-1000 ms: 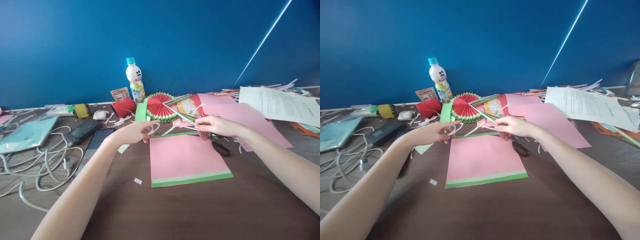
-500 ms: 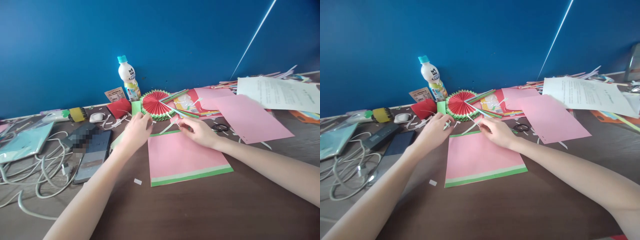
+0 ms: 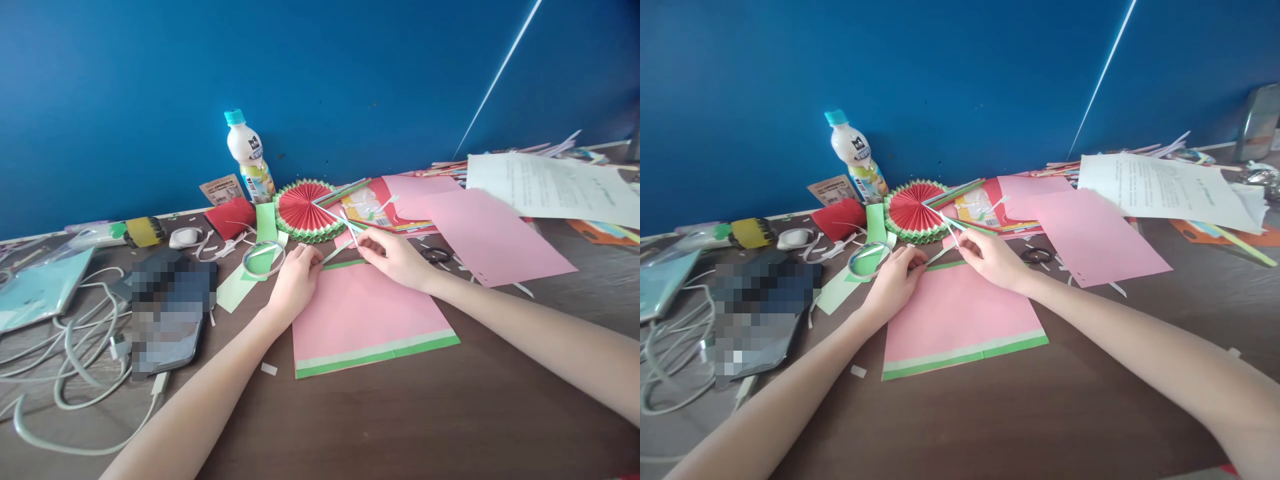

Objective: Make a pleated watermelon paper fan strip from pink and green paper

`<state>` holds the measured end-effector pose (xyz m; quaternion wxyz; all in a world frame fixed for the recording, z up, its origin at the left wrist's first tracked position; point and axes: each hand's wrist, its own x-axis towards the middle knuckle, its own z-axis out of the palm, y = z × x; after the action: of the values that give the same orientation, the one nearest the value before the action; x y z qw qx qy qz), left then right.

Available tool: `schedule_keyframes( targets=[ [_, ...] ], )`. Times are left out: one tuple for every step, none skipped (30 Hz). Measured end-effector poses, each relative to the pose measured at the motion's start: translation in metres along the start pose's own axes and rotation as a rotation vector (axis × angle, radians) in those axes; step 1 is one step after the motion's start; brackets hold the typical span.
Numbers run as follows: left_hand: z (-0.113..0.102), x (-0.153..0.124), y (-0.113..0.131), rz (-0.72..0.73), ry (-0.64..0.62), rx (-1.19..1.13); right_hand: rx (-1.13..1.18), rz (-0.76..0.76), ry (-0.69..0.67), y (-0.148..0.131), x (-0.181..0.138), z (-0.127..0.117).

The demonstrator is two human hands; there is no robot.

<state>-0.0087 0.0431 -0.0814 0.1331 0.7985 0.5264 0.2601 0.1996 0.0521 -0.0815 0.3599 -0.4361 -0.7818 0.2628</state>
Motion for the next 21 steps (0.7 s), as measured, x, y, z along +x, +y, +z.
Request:
schedule_keyframes(
  targets=[
    [-0.001, 0.000, -0.001, 0.010, -0.004, -0.018, 0.022, 0.012, 0.012, -0.001, 0.000, 0.000],
    [-0.002, 0.001, -0.002, 0.031, -0.009, -0.027, 0.038, 0.020, 0.021, -0.002, 0.000, -0.001],
    [-0.003, 0.001, -0.003, 0.063, -0.012, -0.023, 0.050, 0.023, 0.025, -0.003, 0.000, -0.002],
    [-0.005, 0.002, -0.004, 0.104, -0.010, -0.005, 0.062, 0.025, 0.029, -0.005, -0.001, -0.002],
    [-0.006, 0.002, -0.005, 0.154, -0.002, 0.025, 0.080, 0.030, 0.033, -0.006, -0.001, -0.003],
    [-0.007, 0.002, -0.005, 0.210, 0.013, 0.061, 0.106, 0.038, 0.042, -0.007, -0.002, -0.004],
    [-0.008, 0.002, -0.005, 0.269, 0.034, 0.102, 0.138, 0.048, 0.054, -0.007, -0.002, -0.005],
    [-0.009, 0.001, -0.003, 0.328, 0.057, 0.144, 0.169, 0.062, 0.072, -0.007, -0.002, -0.006],
    [-0.010, 0.000, -0.001, 0.390, 0.075, 0.187, 0.199, 0.076, 0.096, -0.007, -0.002, -0.007],
    [-0.010, -0.002, 0.002, 0.459, 0.080, 0.236, 0.226, 0.089, 0.120, -0.006, -0.002, -0.008],
    [-0.011, -0.004, 0.005, 0.531, 0.069, 0.290, 0.246, 0.097, 0.141, -0.006, -0.002, -0.009],
    [-0.011, -0.007, 0.008, 0.604, 0.047, 0.346, 0.258, 0.097, 0.155, -0.005, -0.002, -0.010],
    [-0.011, -0.011, 0.011, 0.676, 0.011, 0.400, 0.267, 0.089, 0.157, -0.004, -0.002, -0.011],
    [-0.012, -0.015, 0.014, 0.728, -0.025, 0.444, 0.274, 0.075, 0.144, -0.004, -0.002, -0.011],
    [-0.012, -0.019, 0.015, 0.760, -0.051, 0.471, 0.280, 0.058, 0.124, -0.004, -0.002, -0.011],
    [-0.012, -0.024, 0.016, 0.770, -0.069, 0.473, 0.284, 0.042, 0.097, -0.004, -0.002, -0.010],
    [-0.012, -0.028, 0.016, 0.764, -0.086, 0.453, 0.288, 0.029, 0.066, -0.005, -0.002, -0.010],
    [-0.013, -0.032, 0.016, 0.740, -0.092, 0.407, 0.290, 0.019, 0.031, -0.005, -0.002, -0.010],
    [-0.013, -0.035, 0.015, 0.698, -0.099, 0.333, 0.286, 0.010, -0.007, -0.006, -0.002, -0.010],
    [-0.014, -0.038, 0.014, 0.635, -0.102, 0.243, 0.278, 0.001, -0.049, -0.007, -0.002, -0.011],
    [-0.014, -0.040, 0.013, 0.551, -0.099, 0.143, 0.273, -0.004, -0.097, -0.009, -0.002, -0.012]
  ],
)
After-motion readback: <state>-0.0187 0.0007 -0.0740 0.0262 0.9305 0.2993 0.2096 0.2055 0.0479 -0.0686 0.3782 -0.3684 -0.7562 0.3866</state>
